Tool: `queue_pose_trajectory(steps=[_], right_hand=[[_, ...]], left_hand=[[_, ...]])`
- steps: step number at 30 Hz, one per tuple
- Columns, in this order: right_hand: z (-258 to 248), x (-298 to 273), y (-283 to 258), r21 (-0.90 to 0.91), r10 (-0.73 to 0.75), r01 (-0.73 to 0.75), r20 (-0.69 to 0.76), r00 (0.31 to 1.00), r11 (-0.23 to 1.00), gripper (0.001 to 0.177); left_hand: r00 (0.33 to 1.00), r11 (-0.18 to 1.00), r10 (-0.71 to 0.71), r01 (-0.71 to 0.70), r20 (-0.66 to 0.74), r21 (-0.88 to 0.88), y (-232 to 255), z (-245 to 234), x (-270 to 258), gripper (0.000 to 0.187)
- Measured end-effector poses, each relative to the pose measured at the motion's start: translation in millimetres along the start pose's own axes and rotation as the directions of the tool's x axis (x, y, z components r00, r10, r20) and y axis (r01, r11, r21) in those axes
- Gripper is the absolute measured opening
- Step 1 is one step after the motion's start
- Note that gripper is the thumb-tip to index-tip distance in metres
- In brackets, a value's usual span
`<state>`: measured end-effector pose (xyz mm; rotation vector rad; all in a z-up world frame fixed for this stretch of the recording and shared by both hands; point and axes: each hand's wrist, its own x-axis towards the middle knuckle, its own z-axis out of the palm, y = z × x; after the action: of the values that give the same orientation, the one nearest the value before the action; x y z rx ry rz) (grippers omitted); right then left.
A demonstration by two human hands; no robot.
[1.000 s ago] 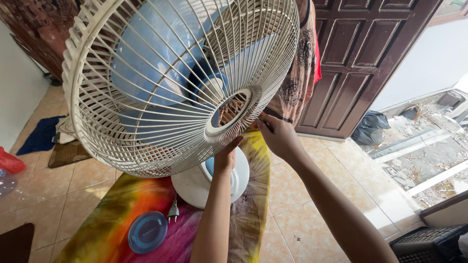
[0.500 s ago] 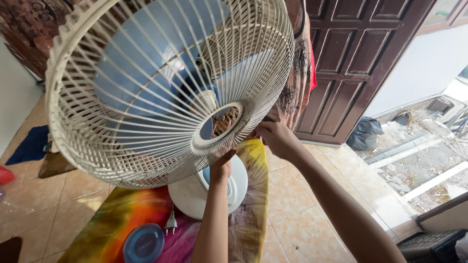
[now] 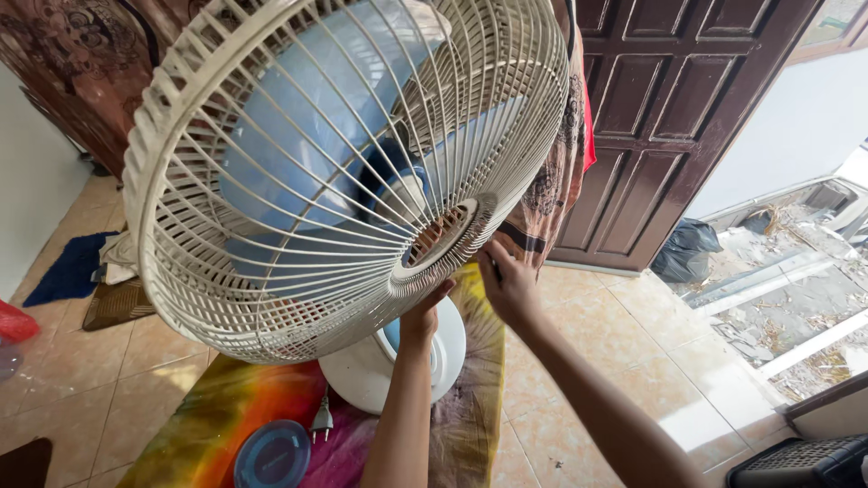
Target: The person uses a screwdriver to loosen and remove screws from the front grille of a standing electric fan. They repeatedly rotate the fan head to access different screw locations and continue unscrewing throughout the clip.
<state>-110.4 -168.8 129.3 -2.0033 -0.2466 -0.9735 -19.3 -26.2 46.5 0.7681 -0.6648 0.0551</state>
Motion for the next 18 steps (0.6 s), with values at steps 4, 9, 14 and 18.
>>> queue_pose_trajectory(steps=[4, 9, 14, 18], right_hand=[[45.4, -23.7, -7.3, 0.430, 0.374, -0.316, -0.056, 0.926, 0.846, 0.021], [60.8, -46.2, -9.3, 0.654, 0.480, -0.345, -0.032, 0.877, 0.673, 0.022], [18.1, -22.2, -13.0, 0.205, 0.381, -0.364, -0.050, 0.923, 0.908, 0.021], [-14.6, 5.0, -28.5, -0.101, 0.294, -0.290, 0.032, 0.955, 0.952, 0.021]], left_hand=[[0.999, 1.000, -0.018, 0.018, -0.034, -0.002, -10.4, 0.9, -2.8, 0.070], [0.994, 0.998, -0.055, 0.057, -0.097, 0.017, -31.8, -20.7, 0.7, 0.055], [0.972, 0.986, -0.157, 0.143, -0.176, -0.089, -32.2, -33.4, -2.9, 0.064], [0.979, 0.985, -0.172, 0.169, -0.113, -0.033, -19.1, -22.3, -4.6, 0.065]])
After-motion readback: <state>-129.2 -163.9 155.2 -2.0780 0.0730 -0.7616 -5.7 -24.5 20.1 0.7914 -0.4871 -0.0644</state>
